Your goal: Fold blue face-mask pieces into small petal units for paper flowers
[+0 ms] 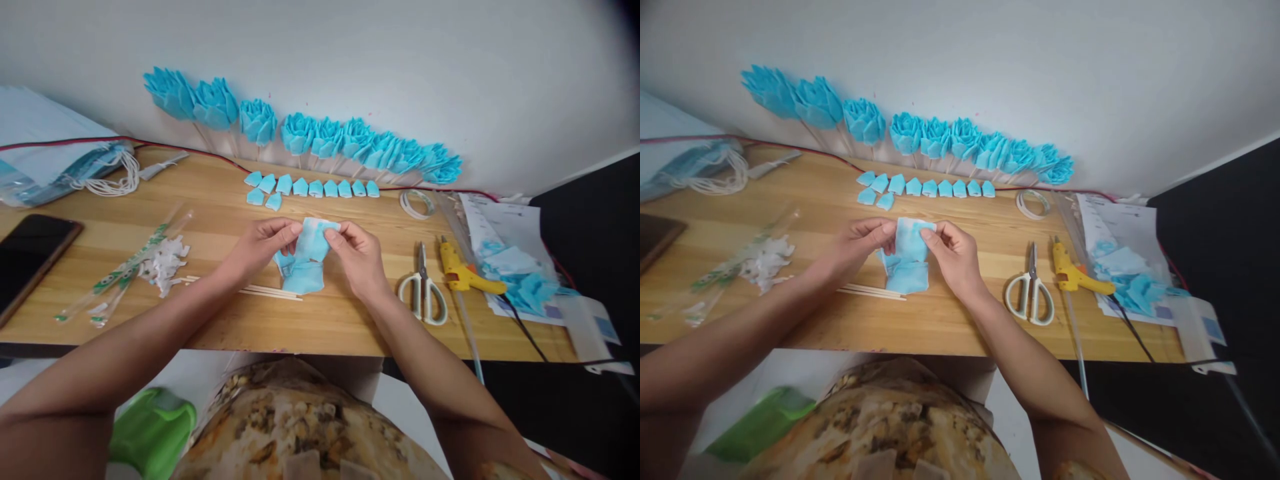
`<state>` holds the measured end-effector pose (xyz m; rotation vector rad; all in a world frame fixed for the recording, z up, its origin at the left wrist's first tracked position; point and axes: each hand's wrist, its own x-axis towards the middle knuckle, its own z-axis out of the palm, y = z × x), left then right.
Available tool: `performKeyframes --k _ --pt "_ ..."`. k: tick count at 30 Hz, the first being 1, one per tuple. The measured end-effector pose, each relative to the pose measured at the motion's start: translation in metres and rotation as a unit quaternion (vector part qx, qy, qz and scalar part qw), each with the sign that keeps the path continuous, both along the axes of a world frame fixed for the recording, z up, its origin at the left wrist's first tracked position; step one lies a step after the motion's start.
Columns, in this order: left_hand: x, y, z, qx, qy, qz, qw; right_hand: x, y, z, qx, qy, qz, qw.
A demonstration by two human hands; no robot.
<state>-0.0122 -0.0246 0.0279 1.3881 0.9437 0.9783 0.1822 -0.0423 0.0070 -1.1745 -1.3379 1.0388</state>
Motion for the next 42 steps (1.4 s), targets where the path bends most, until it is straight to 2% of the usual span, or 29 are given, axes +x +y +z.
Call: performKeyframes --k 8,17,26,33,36,42 --pt "0.0009 0.0002 -0.002 -0.02 -0.013 0.046 0.999 0.0004 -0.0016 -0.0015 0.015 -0.027 -0.005 1.0" --pt "0.0009 -0.0009 -0.0022 -0.018 -0.021 0.046 0.999 0.001 -0.0022 -0.001 0.026 -0.034 -0.022 0.999" --pt "0.0004 0.0005 -0.0009 -0.018 -0.027 0.032 0.999 0.001 -0.0001 0.001 0.019 0.021 0.008 1.0" --pt "-0.0032 0.0023 -0.0077 -0.008 -0.066 0.069 0.995 0.0055 -0.0001 0.005 0.036 0.006 -0.027 0.999" --pt "-0.0037 0.0004 -0.0072 -0.012 -0.053 0.061 0.997 0.008 0.0018 0.0044 0.036 0.005 -0.043 0.998" --pt "-0.0004 -0.0015 -0.0023 -0.016 -0.06 0.048 0.997 0.0088 0.0055 0.0034 0.001 0.085 -0.023 0.996"
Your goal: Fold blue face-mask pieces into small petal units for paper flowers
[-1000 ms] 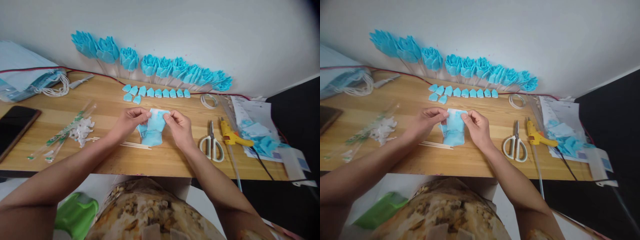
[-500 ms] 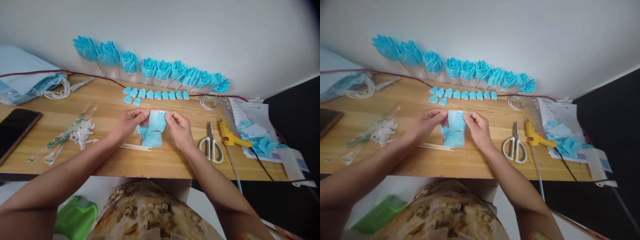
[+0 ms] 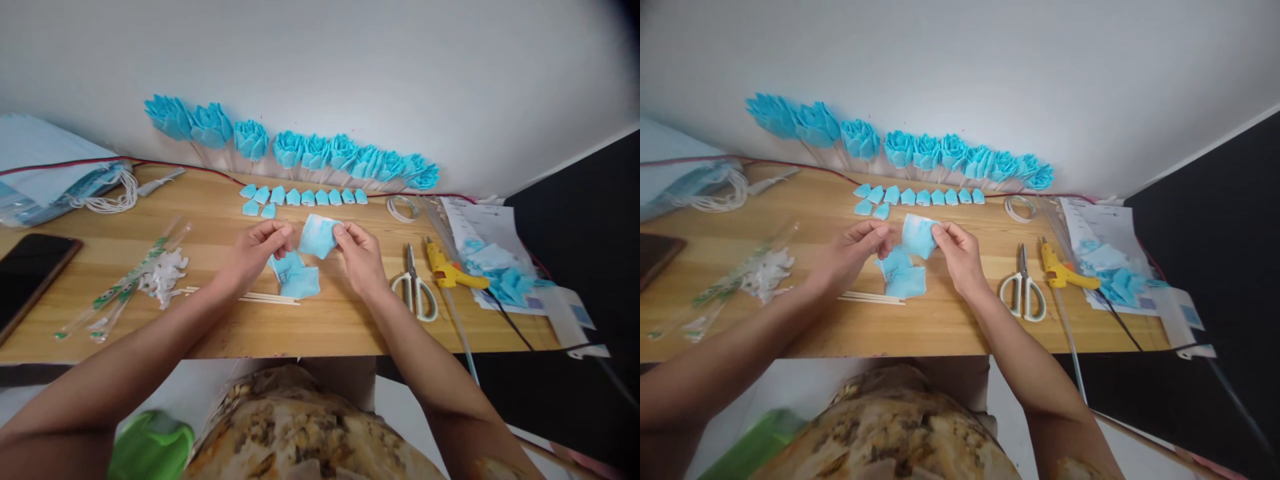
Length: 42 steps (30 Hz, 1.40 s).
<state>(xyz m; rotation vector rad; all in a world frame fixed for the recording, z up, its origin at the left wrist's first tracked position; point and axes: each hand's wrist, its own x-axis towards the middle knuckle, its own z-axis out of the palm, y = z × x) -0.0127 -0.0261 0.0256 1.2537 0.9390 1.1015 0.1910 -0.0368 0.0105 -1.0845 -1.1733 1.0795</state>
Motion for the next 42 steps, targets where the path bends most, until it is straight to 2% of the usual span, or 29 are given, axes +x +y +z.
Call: performKeyframes --k 3,7,15,20,25,34,39,42 --pt "0.002 0.0 0.0 -0.013 -0.024 -0.018 0.999 -0.003 -0.002 0.004 -0.002 0.023 0.024 0.999" --pt "0.004 0.0 -0.003 -0.047 -0.04 -0.052 0.997 -0.007 -0.004 0.007 -0.018 0.002 0.049 0.999" --pt "0.002 0.004 -0.006 -0.07 -0.04 0.011 0.997 -0.003 0.003 -0.005 -0.075 0.087 0.128 0.985" --pt "0.003 0.004 -0.004 -0.079 -0.038 0.019 0.996 -0.003 0.001 0.002 -0.076 0.032 0.157 0.984" --pt "0.003 0.002 -0.001 -0.09 -0.02 0.01 0.996 -0.007 -0.001 0.008 -0.092 0.021 0.119 0.988" --pt "0.001 0.005 -0.003 -0.074 -0.022 0.006 0.997 -0.005 0.002 0.005 -0.087 0.008 0.092 0.992" --pt "0.001 0.003 -0.002 -0.044 -0.037 0.074 0.996 -0.001 0.006 -0.002 -0.034 -0.032 0.047 0.998" --pt "0.002 -0.001 0.0 -0.04 -0.013 0.045 0.998 0.001 0.007 -0.002 -0.004 -0.075 0.016 0.997"
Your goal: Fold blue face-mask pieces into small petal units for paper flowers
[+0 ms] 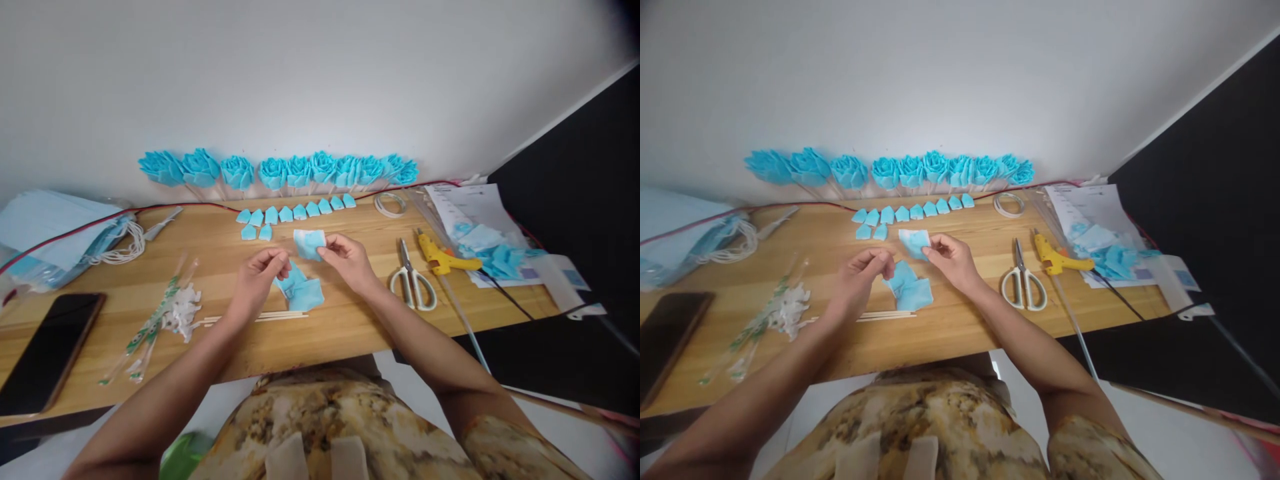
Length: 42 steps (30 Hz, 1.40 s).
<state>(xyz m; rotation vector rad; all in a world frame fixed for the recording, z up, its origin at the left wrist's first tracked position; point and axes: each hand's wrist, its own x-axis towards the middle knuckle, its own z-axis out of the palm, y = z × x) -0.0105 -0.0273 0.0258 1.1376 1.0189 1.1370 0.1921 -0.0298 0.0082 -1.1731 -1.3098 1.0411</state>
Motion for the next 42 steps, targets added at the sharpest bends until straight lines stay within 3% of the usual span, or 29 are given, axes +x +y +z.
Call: performKeyframes --k 4,15,24,33,42 --pt "0.002 -0.004 -0.002 -0.021 0.024 -0.059 0.998 0.0 0.0 0.003 0.002 -0.034 -0.017 0.999" --pt "0.004 -0.006 -0.003 -0.044 0.038 -0.076 0.995 -0.006 -0.006 0.007 -0.011 -0.026 0.004 1.0" --pt "0.004 -0.006 -0.008 -0.072 0.009 -0.085 0.994 -0.01 -0.009 0.001 -0.023 -0.008 0.051 0.998" --pt "0.008 -0.003 -0.015 -0.084 -0.071 -0.085 0.99 -0.015 -0.018 0.009 0.073 -0.177 0.022 0.981" --pt "0.011 -0.002 -0.017 -0.092 -0.072 -0.062 0.991 -0.017 -0.018 -0.001 0.153 -0.26 0.05 0.952"
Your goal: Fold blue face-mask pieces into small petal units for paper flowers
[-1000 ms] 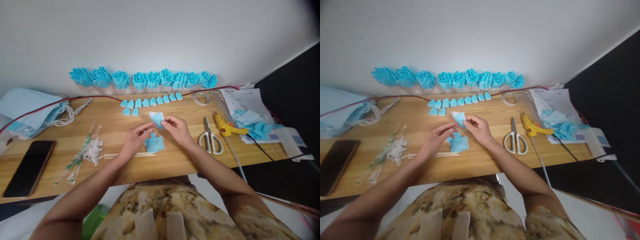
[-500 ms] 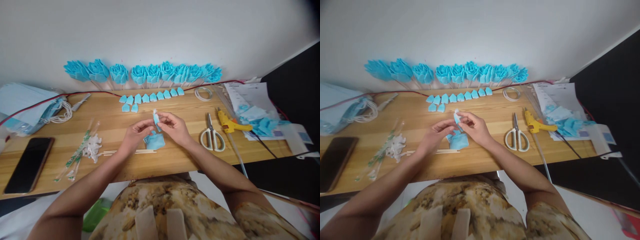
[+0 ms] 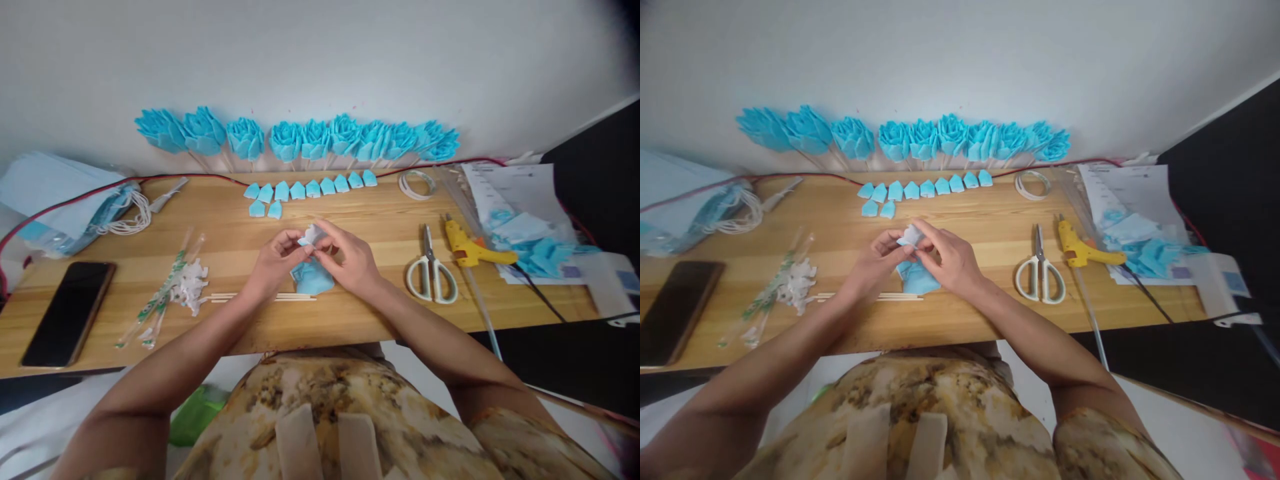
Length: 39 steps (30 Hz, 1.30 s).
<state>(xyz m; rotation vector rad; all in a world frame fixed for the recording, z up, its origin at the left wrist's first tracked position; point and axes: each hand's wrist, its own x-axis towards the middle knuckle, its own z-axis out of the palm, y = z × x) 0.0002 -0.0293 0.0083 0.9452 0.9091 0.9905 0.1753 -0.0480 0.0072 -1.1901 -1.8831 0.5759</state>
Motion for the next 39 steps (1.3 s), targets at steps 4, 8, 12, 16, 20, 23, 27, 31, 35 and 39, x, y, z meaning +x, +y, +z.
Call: performKeyframes --k 4,8,12,16,20,23,27,31,35,39 --pt "-0.003 0.003 0.002 -0.007 -0.011 0.008 1.0 0.004 0.0 0.005 0.019 -0.018 0.011 1.0" --pt "-0.009 0.009 0.007 -0.041 -0.065 0.055 0.996 0.015 0.003 0.012 0.004 0.077 -0.072 0.994" --pt "-0.012 0.012 0.011 -0.069 -0.107 0.062 0.99 0.018 0.011 0.006 -0.135 0.194 -0.008 0.972" --pt "-0.011 0.011 0.012 -0.079 -0.122 0.04 0.989 0.009 0.011 -0.005 -0.191 0.192 0.055 0.961" --pt "-0.009 0.009 0.011 -0.093 -0.134 0.024 0.986 0.0 0.004 -0.003 -0.18 0.155 0.041 0.971" --pt "-0.008 0.008 0.01 -0.094 -0.141 0.015 0.985 -0.002 0.002 0.001 -0.181 0.174 0.027 0.968" --pt "-0.007 0.007 0.011 -0.091 -0.148 0.016 0.985 -0.001 0.004 0.002 -0.166 0.217 0.006 0.962" --pt "-0.008 0.006 0.012 -0.093 -0.146 0.018 0.985 0.0 0.005 -0.001 -0.15 0.235 -0.005 0.96" --pt "-0.01 0.007 0.009 -0.088 -0.147 0.022 0.985 0.001 0.005 -0.001 -0.132 0.231 -0.01 0.964" --pt "-0.011 0.008 0.006 -0.075 -0.145 0.048 0.985 0.001 0.005 0.0 -0.116 0.227 -0.01 0.967"
